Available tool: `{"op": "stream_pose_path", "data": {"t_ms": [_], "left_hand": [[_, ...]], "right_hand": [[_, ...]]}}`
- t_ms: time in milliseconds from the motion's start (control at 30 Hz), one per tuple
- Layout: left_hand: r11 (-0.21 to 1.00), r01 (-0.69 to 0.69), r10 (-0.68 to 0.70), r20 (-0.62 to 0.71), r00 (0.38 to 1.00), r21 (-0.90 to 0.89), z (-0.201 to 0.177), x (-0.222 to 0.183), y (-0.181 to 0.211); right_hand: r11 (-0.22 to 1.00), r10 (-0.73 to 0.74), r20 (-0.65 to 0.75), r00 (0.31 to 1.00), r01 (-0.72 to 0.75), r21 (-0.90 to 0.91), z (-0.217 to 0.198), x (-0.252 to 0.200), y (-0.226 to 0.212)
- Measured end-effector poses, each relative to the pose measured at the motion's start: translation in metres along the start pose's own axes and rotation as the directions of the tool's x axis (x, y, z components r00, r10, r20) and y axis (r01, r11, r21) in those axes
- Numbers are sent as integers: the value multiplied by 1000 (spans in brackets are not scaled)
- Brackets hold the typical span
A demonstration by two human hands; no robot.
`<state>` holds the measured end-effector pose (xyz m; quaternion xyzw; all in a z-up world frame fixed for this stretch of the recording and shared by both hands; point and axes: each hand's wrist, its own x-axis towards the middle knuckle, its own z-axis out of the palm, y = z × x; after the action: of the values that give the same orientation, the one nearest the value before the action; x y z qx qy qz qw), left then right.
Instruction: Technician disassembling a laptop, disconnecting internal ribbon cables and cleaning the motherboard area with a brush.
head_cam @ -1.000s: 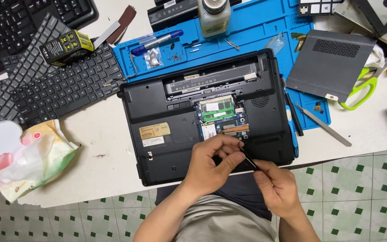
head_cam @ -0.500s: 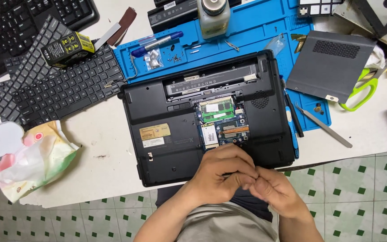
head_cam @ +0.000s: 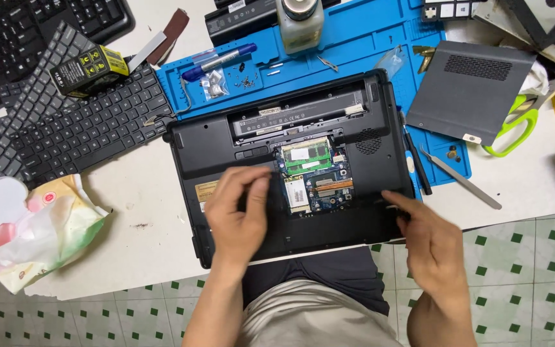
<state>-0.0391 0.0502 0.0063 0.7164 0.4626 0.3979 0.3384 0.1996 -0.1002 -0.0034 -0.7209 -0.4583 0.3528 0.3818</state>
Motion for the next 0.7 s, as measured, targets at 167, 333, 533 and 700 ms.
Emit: {"op": "stream_pose_path", "data": {"t_ms": [167,333,533,700], "left_hand": [[994,23,-12,-96,995,111,-15,-6,-16],[980,-72,102,-156,982,186,-16,-12,-36],[971,-179,207,-186,960,157,-11,-17,-51],[964,-231,253,-185,950,131,-11,-15,-51]], "right_hand": [[929,-148,6,989,141,-343,-4,38,-7],[789,-53,110,992,110,-605,6,62,1],[731,-253,32,967,213,-648,18,71,11],[651,-265,38,963,208,-730,20,74,9]]}}
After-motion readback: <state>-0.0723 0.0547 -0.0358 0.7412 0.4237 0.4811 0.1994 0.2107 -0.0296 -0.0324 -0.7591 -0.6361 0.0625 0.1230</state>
